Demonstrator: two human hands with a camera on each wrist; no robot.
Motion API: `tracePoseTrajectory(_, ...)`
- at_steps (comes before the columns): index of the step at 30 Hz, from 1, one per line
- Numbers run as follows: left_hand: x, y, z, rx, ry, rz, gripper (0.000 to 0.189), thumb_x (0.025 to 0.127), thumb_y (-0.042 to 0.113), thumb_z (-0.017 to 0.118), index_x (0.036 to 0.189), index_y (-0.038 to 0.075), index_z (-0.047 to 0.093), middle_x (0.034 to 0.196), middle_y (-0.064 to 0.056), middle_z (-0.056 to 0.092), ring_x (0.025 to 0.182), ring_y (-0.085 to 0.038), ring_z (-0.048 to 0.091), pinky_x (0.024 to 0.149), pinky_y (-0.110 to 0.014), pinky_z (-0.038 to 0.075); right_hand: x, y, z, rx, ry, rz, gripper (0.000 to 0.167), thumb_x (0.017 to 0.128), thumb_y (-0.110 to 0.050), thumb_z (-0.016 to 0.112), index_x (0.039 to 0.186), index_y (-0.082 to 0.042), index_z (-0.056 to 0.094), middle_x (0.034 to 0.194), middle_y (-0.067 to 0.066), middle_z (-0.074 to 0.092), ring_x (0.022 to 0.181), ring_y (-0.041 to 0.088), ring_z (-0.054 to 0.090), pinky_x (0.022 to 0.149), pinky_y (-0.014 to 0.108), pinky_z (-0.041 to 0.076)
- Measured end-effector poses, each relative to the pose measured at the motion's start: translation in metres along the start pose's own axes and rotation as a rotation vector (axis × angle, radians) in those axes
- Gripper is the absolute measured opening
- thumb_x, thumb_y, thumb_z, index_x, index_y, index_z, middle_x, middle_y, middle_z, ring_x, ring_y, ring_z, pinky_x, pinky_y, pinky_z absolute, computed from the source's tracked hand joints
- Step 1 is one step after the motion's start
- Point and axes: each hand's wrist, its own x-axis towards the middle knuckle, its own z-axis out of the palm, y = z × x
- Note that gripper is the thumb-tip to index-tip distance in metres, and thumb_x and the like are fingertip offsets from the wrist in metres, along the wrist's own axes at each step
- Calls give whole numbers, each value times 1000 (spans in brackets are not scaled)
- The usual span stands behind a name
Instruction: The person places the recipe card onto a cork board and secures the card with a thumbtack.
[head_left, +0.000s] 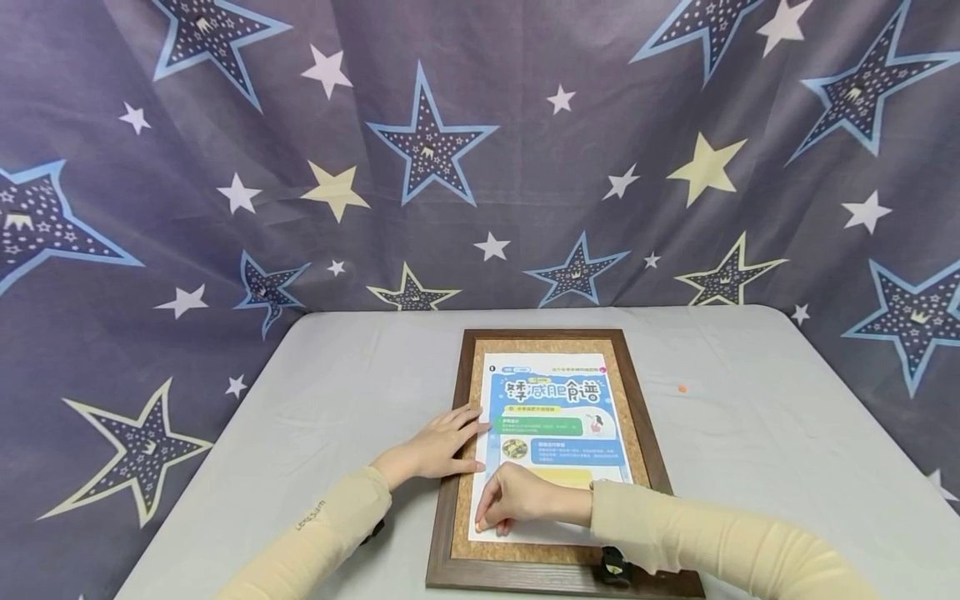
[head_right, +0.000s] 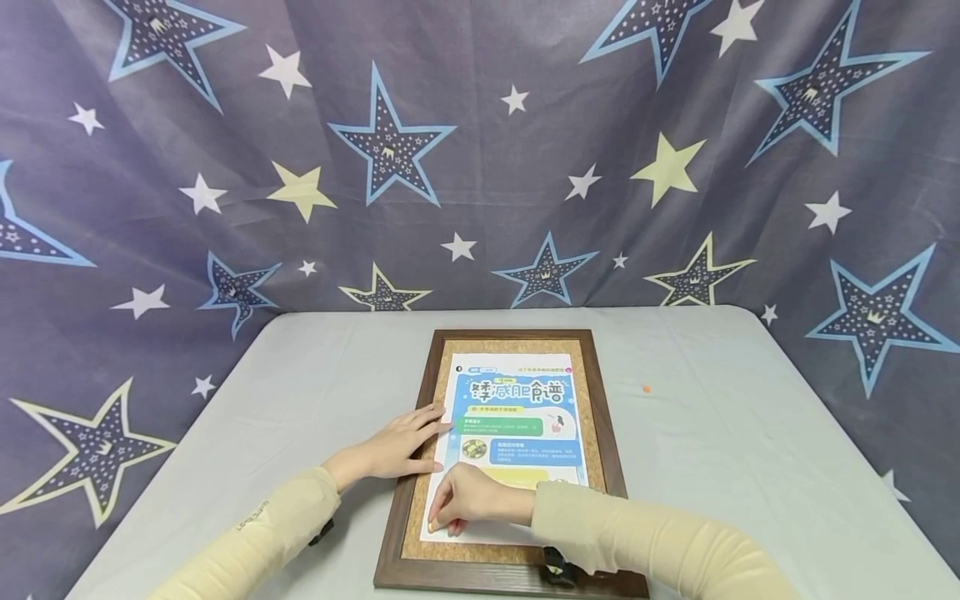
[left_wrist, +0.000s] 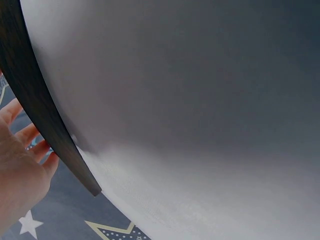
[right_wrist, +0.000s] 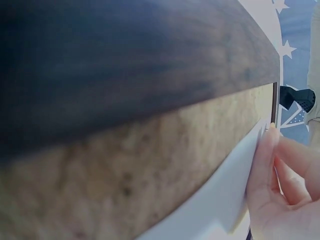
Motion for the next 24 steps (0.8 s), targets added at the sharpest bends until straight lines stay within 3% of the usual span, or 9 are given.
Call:
tracePoseTrajectory(14,0,0,0,-2,18,12,63,85,47,51,135,11,36,143,-16,22,132,-34,15,104,-50,16,0,0,0,-48,2,-38,9,72,10,62,68,4,68,60,16,64,37,3,48,40,22,47)
tracePoseTrajectory(24,0,1,-1,2,4,0,63,85,48,50,136,12,36,143,-15,22,132,-33,15,104,-50,17,-4,0,-9,-33,-70,-27,4,74,4,65,75,6,68,68,13,67,46,6,53,47,22,49)
